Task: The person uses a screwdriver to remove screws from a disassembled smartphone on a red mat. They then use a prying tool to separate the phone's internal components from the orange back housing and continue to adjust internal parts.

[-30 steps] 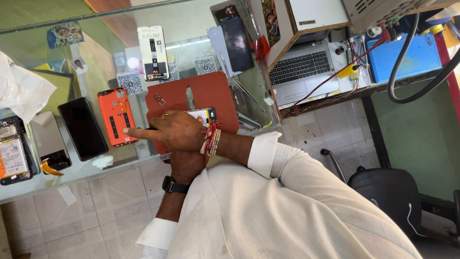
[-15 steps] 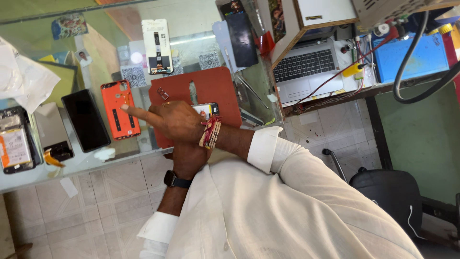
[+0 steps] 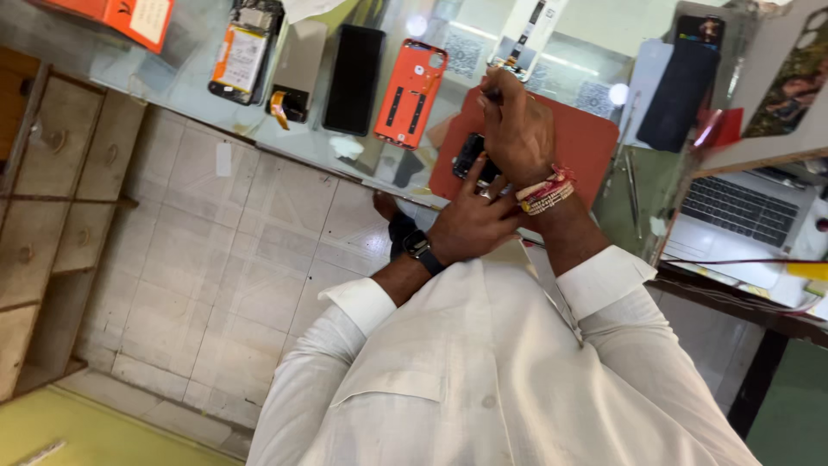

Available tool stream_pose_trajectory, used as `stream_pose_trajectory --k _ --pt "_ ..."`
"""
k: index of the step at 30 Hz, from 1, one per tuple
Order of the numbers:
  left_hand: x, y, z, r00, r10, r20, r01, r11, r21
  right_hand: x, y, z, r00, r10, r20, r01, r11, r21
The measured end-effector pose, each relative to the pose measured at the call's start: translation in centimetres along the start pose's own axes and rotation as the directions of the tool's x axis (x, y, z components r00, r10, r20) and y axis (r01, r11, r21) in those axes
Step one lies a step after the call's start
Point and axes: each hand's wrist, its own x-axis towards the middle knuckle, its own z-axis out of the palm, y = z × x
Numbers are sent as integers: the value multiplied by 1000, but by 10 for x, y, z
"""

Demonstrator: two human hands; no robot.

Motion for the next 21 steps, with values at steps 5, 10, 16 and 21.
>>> stream_pose_trajectory --k 5,10,16,21 --pt "0 0 0 1000 -12 -16 12 1000 4 6 -3 0 992 79 103 -80 997 -2" --pt "-1 1 1 999 -19 -31 18 1000 -15 22 -6 17 997 32 65 -44 979 199" --pt "1 -1 -3 1000 10 -30 -10 1000 -4 46 -1 48 982 -21 190 -41 947 317" --pt "-1 -1 -2 1000 16 -19 -16 1000 10 44 0 60 982 -47 185 -4 963 271"
